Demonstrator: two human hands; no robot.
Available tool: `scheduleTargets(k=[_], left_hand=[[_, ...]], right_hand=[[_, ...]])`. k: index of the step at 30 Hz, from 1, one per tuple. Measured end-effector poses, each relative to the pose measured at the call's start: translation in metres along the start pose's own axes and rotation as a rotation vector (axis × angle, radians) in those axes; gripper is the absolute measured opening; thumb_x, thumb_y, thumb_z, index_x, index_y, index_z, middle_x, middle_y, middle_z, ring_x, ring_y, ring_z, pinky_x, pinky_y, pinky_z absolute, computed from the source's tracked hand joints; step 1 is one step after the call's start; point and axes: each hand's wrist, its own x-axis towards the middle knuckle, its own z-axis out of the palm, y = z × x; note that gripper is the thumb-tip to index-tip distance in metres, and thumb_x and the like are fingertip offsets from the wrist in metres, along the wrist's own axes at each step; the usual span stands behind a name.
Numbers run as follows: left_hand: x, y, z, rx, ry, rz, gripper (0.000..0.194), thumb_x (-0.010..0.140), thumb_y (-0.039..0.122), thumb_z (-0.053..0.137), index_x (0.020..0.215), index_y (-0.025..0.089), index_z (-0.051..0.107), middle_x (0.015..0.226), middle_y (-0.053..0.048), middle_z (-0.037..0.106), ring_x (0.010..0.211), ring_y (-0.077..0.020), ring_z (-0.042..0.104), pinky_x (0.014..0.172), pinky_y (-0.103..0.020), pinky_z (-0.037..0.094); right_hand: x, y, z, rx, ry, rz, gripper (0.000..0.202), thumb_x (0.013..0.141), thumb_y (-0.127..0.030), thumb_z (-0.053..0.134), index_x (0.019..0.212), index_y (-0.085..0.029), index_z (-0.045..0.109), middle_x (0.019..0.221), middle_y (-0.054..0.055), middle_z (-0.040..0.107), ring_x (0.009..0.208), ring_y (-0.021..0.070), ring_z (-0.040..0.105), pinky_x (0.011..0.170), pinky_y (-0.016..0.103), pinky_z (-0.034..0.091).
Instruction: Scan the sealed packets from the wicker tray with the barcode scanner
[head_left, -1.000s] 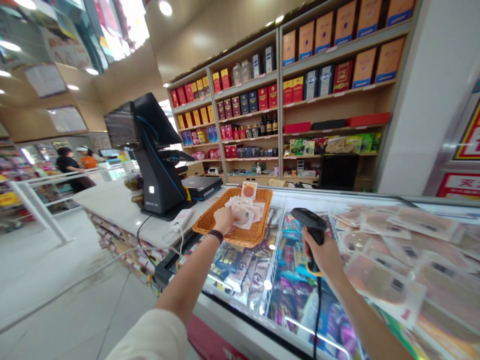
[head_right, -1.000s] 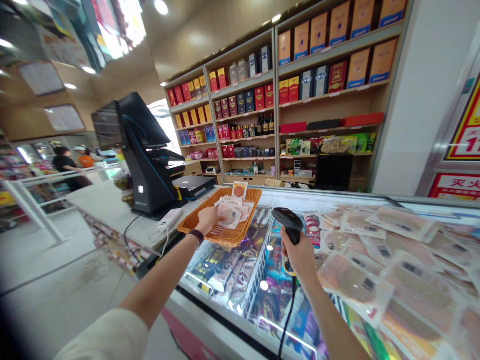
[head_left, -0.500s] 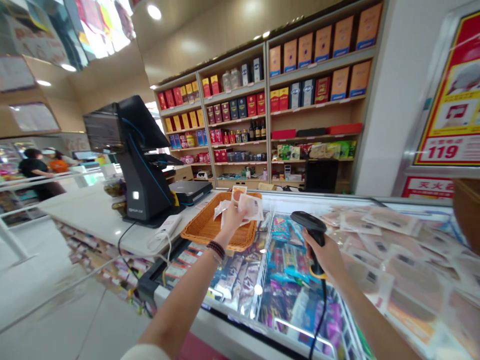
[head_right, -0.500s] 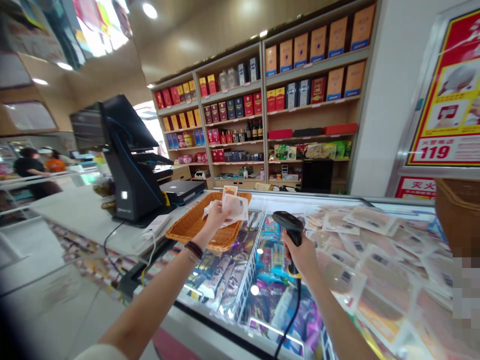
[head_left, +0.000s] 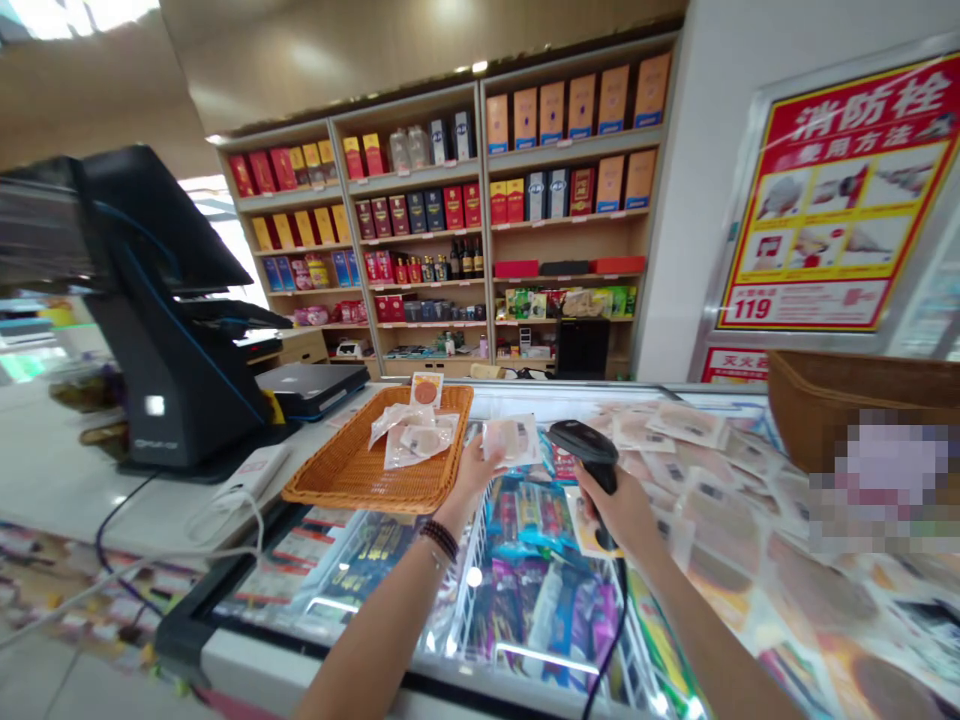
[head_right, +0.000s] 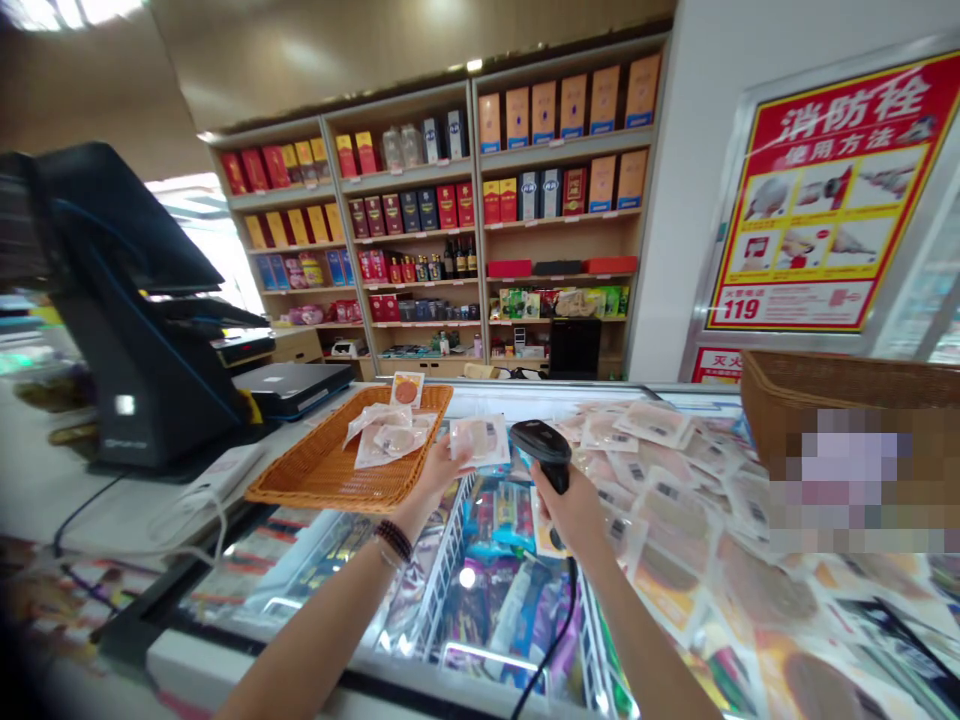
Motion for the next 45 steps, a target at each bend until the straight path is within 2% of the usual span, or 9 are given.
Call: scheduleTargets(k=[4, 12, 21, 26, 29, 33, 38, 42, 45], left_hand=[[-0.005, -0.026, -0.001, -0.097, 0.015, 0.02, 0.067, 0.062, 0.043, 0.094, 0.119, 0.018, 0.069, 0.112, -0.014, 0.077, 0.096, -0.0306, 0.077, 0.078, -0.041, 0.066], [0.005, -0.035, -0.001, -0.109, 0.081, 0.014, 0.062, 0.064, 0.037, 0.093, 0.116, 0.015, 0.068, 0.106, -0.014, 0.078, 0.089, -0.0281, 0.076, 0.074, -0.04, 0.066], [0.006, -0.038, -0.002, -0.111, 0.097, -0.016, 0.056, 0.068, 0.032, 0.091, 0.116, 0.016, 0.068, 0.106, -0.013, 0.077, 0.097, -0.0311, 0.076, 0.081, -0.047, 0.066], [0.004, -0.029, 0.001, -0.136, 0.145, -0.052, 0.048, 0.07, 0.019, 0.089, 0.112, 0.016, 0.066, 0.108, -0.013, 0.076, 0.095, -0.0288, 0.077, 0.082, -0.045, 0.066], [0.007, -0.022, 0.011, -0.176, 0.207, -0.116, 0.041, 0.072, 0.012, 0.086, 0.107, 0.015, 0.064, 0.106, -0.013, 0.076, 0.093, -0.0263, 0.077, 0.081, -0.042, 0.066], [0.014, -0.009, 0.044, -0.219, 0.2, -0.126, 0.041, 0.073, 0.012, 0.086, 0.107, 0.016, 0.063, 0.1, -0.01, 0.076, 0.091, -0.0252, 0.077, 0.078, -0.039, 0.066], [0.022, 0.016, 0.117, -0.242, 0.057, -0.094, 0.047, 0.074, 0.015, 0.087, 0.111, 0.018, 0.059, 0.096, -0.009, 0.076, 0.088, -0.0205, 0.076, 0.08, -0.035, 0.065], [0.026, 0.03, 0.183, -0.179, -0.217, 0.015, 0.04, 0.079, 0.019, 0.082, 0.112, 0.017, 0.062, 0.1, -0.011, 0.077, 0.091, -0.0217, 0.075, 0.089, -0.04, 0.062], [0.026, 0.031, 0.217, 0.037, -0.443, 0.221, 0.045, 0.074, 0.015, 0.08, 0.117, 0.017, 0.066, 0.112, -0.013, 0.076, 0.11, -0.0285, 0.072, 0.103, -0.049, 0.055]], right_hand=[[-0.002, 0.0, 0.0, -0.321, -0.068, -0.042, 0.038, 0.084, -0.061, 0.055, 0.07, -0.026, 0.055, 0.045, 0.001, 0.058, 0.043, 0.0212, 0.06, 0.05, 0.031, 0.042], [-0.004, -0.004, 0.005, -0.619, -0.076, -0.109, 0.028, 0.087, -0.048, 0.059, 0.074, -0.023, 0.064, 0.055, 0.005, 0.065, 0.06, 0.026, 0.069, 0.054, 0.029, 0.038], [-0.004, -0.002, 0.005, -0.615, -0.068, -0.14, 0.028, 0.085, -0.048, 0.059, 0.073, -0.023, 0.063, 0.056, 0.006, 0.065, 0.059, 0.0259, 0.069, 0.053, 0.029, 0.037], [-0.003, -0.004, 0.002, -0.481, -0.056, -0.096, 0.03, 0.085, -0.052, 0.056, 0.074, -0.025, 0.059, 0.047, 0.002, 0.058, 0.049, 0.0236, 0.064, 0.053, 0.029, 0.039], [-0.002, -0.008, -0.007, -0.352, -0.04, -0.07, 0.031, 0.084, -0.055, 0.056, 0.074, -0.025, 0.057, 0.044, -0.001, 0.056, 0.044, 0.0217, 0.061, 0.052, 0.03, 0.041], [-0.004, -0.014, -0.032, -0.186, 0.035, -0.054, 0.035, 0.082, -0.059, 0.057, 0.072, -0.025, 0.055, 0.043, -0.002, 0.055, 0.04, 0.0188, 0.056, 0.049, 0.029, 0.043], [-0.014, -0.016, -0.074, -0.103, 0.158, -0.022, 0.042, 0.079, -0.065, 0.062, 0.069, -0.025, 0.055, 0.041, -0.002, 0.054, 0.037, 0.0174, 0.054, 0.043, 0.028, 0.042], [-0.023, -0.013, -0.109, -0.143, 0.26, -0.018, 0.046, 0.078, -0.067, 0.063, 0.062, -0.025, 0.054, 0.042, 0.0, 0.054, 0.037, 0.0168, 0.054, 0.044, 0.029, 0.044], [-0.029, -0.013, -0.127, -0.192, 0.325, -0.014, 0.048, 0.078, -0.068, 0.061, 0.059, -0.025, 0.054, 0.042, 0.002, 0.056, 0.039, 0.0168, 0.054, 0.045, 0.03, 0.045]])
